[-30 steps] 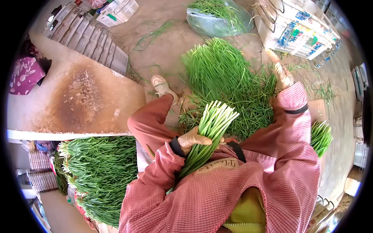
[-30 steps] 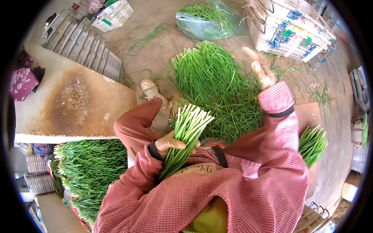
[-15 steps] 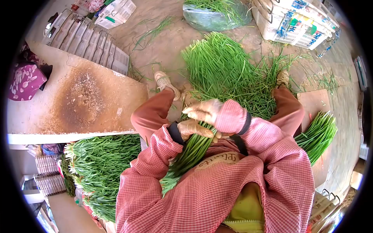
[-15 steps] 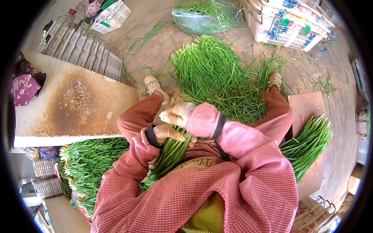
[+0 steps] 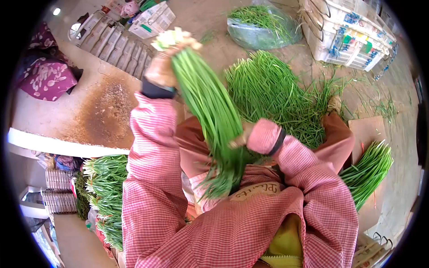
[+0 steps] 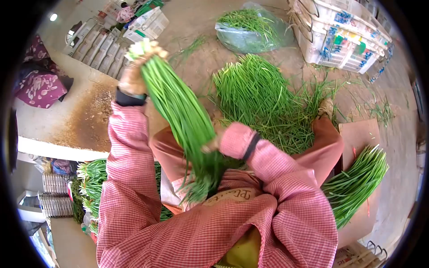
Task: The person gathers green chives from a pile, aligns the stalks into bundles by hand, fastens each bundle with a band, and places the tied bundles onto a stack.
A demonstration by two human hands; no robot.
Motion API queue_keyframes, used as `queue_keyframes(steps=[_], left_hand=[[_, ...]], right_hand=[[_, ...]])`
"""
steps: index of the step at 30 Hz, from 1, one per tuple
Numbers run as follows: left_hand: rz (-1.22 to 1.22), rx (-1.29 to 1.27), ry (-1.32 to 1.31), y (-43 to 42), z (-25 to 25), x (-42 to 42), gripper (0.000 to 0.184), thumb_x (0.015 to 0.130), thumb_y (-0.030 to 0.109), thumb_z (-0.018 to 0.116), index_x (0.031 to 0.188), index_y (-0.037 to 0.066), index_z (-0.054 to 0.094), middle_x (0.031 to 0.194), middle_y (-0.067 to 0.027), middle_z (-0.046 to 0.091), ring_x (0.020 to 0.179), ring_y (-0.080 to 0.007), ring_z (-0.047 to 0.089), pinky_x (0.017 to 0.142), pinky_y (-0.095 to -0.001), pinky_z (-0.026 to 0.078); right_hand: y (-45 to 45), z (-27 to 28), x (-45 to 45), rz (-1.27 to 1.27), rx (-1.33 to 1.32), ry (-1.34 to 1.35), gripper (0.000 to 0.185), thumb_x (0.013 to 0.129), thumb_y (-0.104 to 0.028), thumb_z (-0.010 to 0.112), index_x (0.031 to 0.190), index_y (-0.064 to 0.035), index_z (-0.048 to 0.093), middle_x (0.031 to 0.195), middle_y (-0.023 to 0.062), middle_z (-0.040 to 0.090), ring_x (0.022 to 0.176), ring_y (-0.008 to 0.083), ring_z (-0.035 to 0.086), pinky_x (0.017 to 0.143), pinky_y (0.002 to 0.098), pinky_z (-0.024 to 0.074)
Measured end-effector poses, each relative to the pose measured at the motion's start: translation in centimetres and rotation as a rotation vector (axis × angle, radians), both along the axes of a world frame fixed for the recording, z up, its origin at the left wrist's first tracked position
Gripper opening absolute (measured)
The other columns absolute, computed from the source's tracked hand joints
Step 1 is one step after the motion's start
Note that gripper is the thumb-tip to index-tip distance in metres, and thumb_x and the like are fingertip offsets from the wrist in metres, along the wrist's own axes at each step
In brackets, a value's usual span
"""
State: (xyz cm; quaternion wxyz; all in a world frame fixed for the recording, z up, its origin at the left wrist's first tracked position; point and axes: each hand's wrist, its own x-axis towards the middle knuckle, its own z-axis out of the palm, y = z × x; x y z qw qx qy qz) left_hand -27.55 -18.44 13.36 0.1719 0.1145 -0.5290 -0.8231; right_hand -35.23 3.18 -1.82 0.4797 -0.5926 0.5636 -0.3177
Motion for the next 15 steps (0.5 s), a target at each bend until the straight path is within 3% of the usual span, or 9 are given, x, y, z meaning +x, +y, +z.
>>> queue_keyframes(steps=[2, 4, 6, 7, 9, 10, 12, 14, 15], left_hand=[[0.220, -0.063, 0.108, -4.2, 3.8, 2.6, 0.026, 0.073, 0.001, 0.063, 0.098, 0.005, 0.055, 0.086, -0.0090, 0.063, 0.083, -0.0201, 0.061, 0.075, -0.0368, 0.051], [0.381, -0.118, 0.240, -5.5, 6.6, 4.8, 0.023, 0.077, 0.000, 0.059, 0.099, 0.004, 0.054, 0.090, -0.0106, 0.061, 0.087, -0.0226, 0.060, 0.077, -0.0373, 0.051], [0.431, -0.162, 0.295, -5.3, 8.2, 6.1, 0.016, 0.080, -0.002, 0.054, 0.095, 0.003, 0.053, 0.091, -0.0132, 0.060, 0.085, -0.0248, 0.060, 0.075, -0.0379, 0.052], [0.542, -0.123, 0.230, -5.2, 9.0, 6.0, 0.016, 0.080, -0.003, 0.054, 0.095, 0.003, 0.053, 0.089, -0.0135, 0.060, 0.084, -0.0250, 0.061, 0.074, -0.0376, 0.053], [0.744, -0.052, 0.201, -3.0, 9.4, 4.2, 0.014, 0.080, -0.003, 0.053, 0.094, 0.001, 0.053, 0.087, -0.0138, 0.061, 0.079, -0.0247, 0.061, 0.071, -0.0345, 0.053], [0.717, -0.061, 0.205, -2.4, 9.0, 4.0, 0.015, 0.079, -0.002, 0.055, 0.094, 0.001, 0.054, 0.086, -0.0128, 0.061, 0.075, -0.0227, 0.061, 0.067, -0.0316, 0.053], [0.740, -0.058, 0.090, -1.5, 8.6, 3.3, 0.016, 0.078, -0.001, 0.057, 0.093, 0.002, 0.054, 0.084, -0.0117, 0.061, 0.071, -0.0217, 0.061, 0.064, -0.0307, 0.053], [0.645, -0.014, 0.077, -1.8, 7.0, 3.0, 0.017, 0.077, 0.000, 0.058, 0.094, 0.003, 0.054, 0.082, -0.0108, 0.061, 0.071, -0.0217, 0.062, 0.061, -0.0300, 0.053], [0.626, 0.002, 0.087, -1.7, 6.1, 2.8, 0.018, 0.077, 0.000, 0.058, 0.095, 0.003, 0.054, 0.082, -0.0111, 0.061, 0.072, -0.0218, 0.062, 0.061, -0.0302, 0.053]], right_hand=[[3.0, -7.6, 0.1, 0.118, 0.181, 0.672, 0.033, 0.081, -0.025, 0.047, 0.108, -0.0071, 0.053, 0.100, 0.0141, 0.059, 0.090, 0.0270, 0.057, 0.077, 0.0378, 0.0447], [8.2, -11.2, -2.3, 0.228, 0.393, 0.933, 0.028, 0.080, -0.016, 0.041, 0.098, -0.0081, 0.062, 0.092, 0.0129, 0.063, 0.084, 0.0272, 0.060, 0.072, 0.0386, 0.0469], [8.2, -11.0, -3.8, 0.111, 0.606, 0.921, 0.025, 0.081, -0.012, 0.045, 0.098, -0.0065, 0.061, 0.091, 0.0141, 0.063, 0.084, 0.0267, 0.060, 0.072, 0.0375, 0.0471], [7.1, -10.7, -3.3, -0.462, 0.271, 0.647, 0.023, 0.081, -0.010, 0.047, 0.097, -0.0062, 0.061, 0.089, 0.0141, 0.063, 0.082, 0.0258, 0.061, 0.071, 0.0367, 0.0475], [5.9, -8.1, -3.4, -0.906, -0.141, 0.372, 0.019, 0.081, -0.006, 0.051, 0.096, -0.0063, 0.061, 0.086, 0.0142, 0.063, 0.080, 0.0244, 0.061, 0.070, 0.0342, 0.0481], [5.0, -1.7, -2.2, -0.816, -0.204, 0.421, 0.017, 0.081, -0.006, 0.053, 0.096, -0.0067, 0.061, 0.084, 0.0142, 0.062, 0.078, 0.0240, 0.061, 0.069, 0.0324, 0.0482], [3.8, 2.3, 0.1, -0.700, -0.455, 0.307, 0.021, 0.084, -0.021, 0.053, 0.098, -0.0073, 0.059, 0.089, 0.0101, 0.062, 0.081, 0.0228, 0.059, 0.073, 0.0335, 0.0475], [2.8, 4.9, 2.3, -0.609, -0.603, 0.144, 0.019, 0.081, -0.015, 0.057, 0.099, -0.0092, 0.061, 0.091, 0.0126, 0.062, 0.079, 0.0244, 0.060, 0.072, 0.0302, 0.0479], [1.8, 5.7, 3.2, -0.637, -0.519, 0.172, 0.022, 0.081, -0.017, 0.057, 0.101, -0.0084, 0.060, 0.093, 0.0112, 0.062, 0.081, 0.0236, 0.060, 0.073, 0.0299, 0.0475]])
